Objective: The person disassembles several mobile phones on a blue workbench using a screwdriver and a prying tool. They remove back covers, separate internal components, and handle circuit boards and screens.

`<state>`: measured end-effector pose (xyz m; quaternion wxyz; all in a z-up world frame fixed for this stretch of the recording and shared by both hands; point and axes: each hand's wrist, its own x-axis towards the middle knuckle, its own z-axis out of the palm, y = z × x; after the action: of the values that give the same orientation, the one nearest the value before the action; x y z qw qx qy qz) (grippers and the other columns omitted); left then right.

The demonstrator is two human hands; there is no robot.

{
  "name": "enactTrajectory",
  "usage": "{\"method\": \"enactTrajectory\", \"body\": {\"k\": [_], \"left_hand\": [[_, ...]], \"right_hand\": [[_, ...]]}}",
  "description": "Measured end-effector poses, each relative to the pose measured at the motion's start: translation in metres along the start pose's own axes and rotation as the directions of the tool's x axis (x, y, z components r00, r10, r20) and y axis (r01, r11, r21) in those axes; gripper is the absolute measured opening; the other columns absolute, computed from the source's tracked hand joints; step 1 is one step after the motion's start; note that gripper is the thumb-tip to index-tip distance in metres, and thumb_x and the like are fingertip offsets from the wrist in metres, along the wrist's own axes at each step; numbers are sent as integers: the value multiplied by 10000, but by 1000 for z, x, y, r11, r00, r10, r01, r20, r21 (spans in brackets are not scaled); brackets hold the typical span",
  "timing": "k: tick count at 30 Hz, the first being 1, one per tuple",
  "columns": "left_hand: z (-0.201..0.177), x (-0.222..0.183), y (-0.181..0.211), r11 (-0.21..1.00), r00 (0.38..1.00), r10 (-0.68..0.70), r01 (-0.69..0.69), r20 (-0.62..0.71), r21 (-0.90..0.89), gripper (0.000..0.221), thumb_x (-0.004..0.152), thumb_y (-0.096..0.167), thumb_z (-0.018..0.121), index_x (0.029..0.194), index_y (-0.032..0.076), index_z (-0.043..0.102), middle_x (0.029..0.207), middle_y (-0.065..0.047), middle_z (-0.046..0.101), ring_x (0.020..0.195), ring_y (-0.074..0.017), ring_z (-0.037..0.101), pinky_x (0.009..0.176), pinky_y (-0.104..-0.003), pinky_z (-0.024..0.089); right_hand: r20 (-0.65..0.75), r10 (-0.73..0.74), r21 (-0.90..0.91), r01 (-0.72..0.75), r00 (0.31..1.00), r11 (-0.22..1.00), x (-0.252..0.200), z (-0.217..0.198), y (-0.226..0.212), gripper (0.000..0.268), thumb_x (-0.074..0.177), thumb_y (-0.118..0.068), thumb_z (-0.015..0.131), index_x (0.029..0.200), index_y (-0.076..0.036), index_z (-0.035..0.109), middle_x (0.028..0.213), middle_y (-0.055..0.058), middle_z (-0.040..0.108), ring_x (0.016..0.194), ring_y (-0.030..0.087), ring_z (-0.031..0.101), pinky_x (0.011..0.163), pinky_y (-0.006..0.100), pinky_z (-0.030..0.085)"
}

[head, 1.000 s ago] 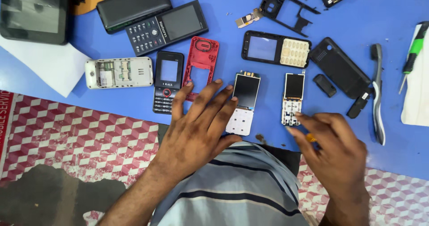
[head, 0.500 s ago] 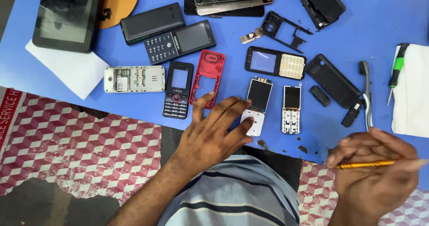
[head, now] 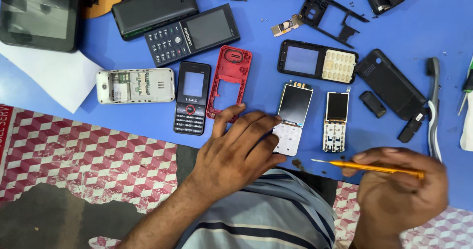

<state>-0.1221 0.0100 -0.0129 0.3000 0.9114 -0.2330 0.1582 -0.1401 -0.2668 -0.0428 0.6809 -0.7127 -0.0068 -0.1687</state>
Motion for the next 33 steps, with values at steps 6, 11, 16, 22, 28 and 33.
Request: {"method": "enactTrajectory", "body": {"k": [6,11,16,22,28,33], "left_hand": [[0,0,-1,1000,1000,-20,21,16,-23,369,914,363,821,1084,76,665,1275,-71,642,1192,-234,636,1133,-511,429],[0,1,-3,1000,1000,3,-3,0,-17,335,934,344,825,1070,85,662,1289,-79,648,1194,-230,647,1155,-504,422],[2,1,-3,1000,1000,3,-3,-12,-21,309,937,343,830,1024,104,655,1279,-80,661,1186,-232,656,1160,-505,418],[3,0,-4,1000,1000,-1,1,-5,-21,310,935,343,830,1027,102,659,1278,-82,662,1179,-235,655,1150,-507,422],[3,0,-4,1000,1000,0,0,9,-25,307,942,345,827,1023,100,662,1278,-85,662,1181,-233,655,1148,-515,424],[2,1,-4,999,1000,-5,6,12,-42,301,935,337,825,1016,97,664,1274,-87,665,1180,-233,656,1144,-521,429]], "right_hand": [[66,-92,-53,95,994,994,-2,25,-2,422,1194,-299,589,1179,111,491,973,274,670,855,318,747,762,467,676],[41,-131,-70,134,991,989,-1,30,6,370,1229,-238,588,1181,113,482,1016,288,655,891,337,744,813,503,689],[34,-75,-70,77,997,995,-1,29,2,355,1219,-225,577,1187,115,480,1014,290,662,901,339,749,821,514,686],[36,-63,-87,66,997,994,1,32,-2,384,1216,-262,587,1184,105,479,1010,274,645,939,353,748,830,524,688],[24,-39,-63,40,999,997,1,32,-2,382,1183,-267,582,1163,101,482,989,269,644,913,353,745,782,526,688],[62,-53,-68,57,997,996,4,32,-4,364,1208,-247,566,1175,103,476,994,308,664,928,367,753,812,530,691]]}}
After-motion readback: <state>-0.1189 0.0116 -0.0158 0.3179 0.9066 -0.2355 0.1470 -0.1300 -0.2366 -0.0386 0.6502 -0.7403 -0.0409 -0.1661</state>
